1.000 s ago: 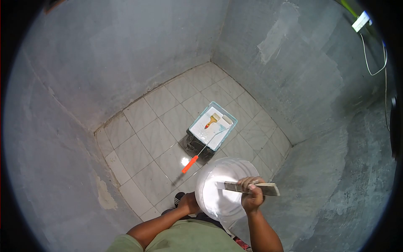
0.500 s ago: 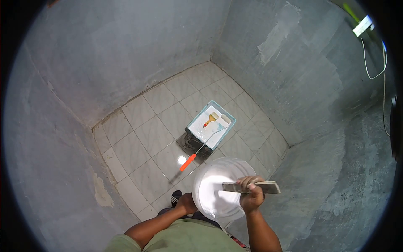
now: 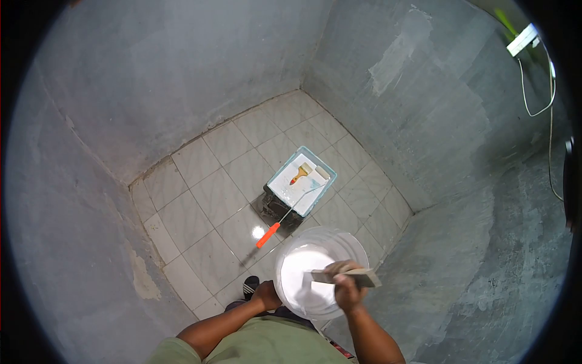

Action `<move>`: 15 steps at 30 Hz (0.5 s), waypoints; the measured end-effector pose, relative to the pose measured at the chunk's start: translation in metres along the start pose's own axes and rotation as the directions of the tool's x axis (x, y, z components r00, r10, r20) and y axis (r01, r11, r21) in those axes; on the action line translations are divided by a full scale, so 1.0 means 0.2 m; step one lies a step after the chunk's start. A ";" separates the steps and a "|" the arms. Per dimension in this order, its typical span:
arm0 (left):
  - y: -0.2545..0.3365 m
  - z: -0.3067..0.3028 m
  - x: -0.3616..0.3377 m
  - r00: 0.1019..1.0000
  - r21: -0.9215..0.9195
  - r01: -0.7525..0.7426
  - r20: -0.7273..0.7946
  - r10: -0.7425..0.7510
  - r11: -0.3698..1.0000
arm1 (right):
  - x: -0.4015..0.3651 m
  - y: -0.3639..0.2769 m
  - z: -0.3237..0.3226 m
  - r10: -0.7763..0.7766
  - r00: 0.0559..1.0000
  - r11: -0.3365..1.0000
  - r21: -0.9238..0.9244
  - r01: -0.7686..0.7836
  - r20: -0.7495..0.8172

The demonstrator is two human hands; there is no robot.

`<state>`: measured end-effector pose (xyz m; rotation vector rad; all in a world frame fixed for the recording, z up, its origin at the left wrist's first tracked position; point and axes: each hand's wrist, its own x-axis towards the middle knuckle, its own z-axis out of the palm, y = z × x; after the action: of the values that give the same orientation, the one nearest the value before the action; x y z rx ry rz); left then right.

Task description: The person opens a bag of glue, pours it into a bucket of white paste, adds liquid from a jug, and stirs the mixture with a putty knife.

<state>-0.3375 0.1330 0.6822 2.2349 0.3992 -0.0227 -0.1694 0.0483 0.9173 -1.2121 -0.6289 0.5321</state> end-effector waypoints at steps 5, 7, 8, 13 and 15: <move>0.09 -0.13 0.01 0.977 0.038 0.136 0.161 -0.141 0.990 | -0.02 0.03 -0.03 0.007 0.993 0.999 -0.030 -0.011 -0.114; 0.00 -0.02 0.01 0.999 -0.033 -0.037 0.022 0.038 0.999 | -0.03 0.05 -0.07 0.070 0.974 0.987 -0.154 -0.037 0.215; -0.01 0.00 0.01 0.999 -0.036 -0.035 0.017 0.035 0.999 | -0.03 0.03 -0.06 0.011 0.994 0.999 -0.054 -0.005 0.112; 0.15 -0.22 0.01 0.981 0.034 0.090 0.171 -0.095 0.995 | -0.03 0.05 -0.05 0.017 0.996 1.000 -0.022 -0.019 -0.087; -0.02 0.00 0.01 0.998 -0.002 0.004 0.070 -0.003 1.000 | -0.06 0.10 -0.09 0.069 0.979 0.986 -0.163 -0.037 0.193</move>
<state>-0.3366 0.1363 0.6781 2.2241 0.3647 -0.1024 -0.1660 0.0339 0.8913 -1.3385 -0.8223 0.6631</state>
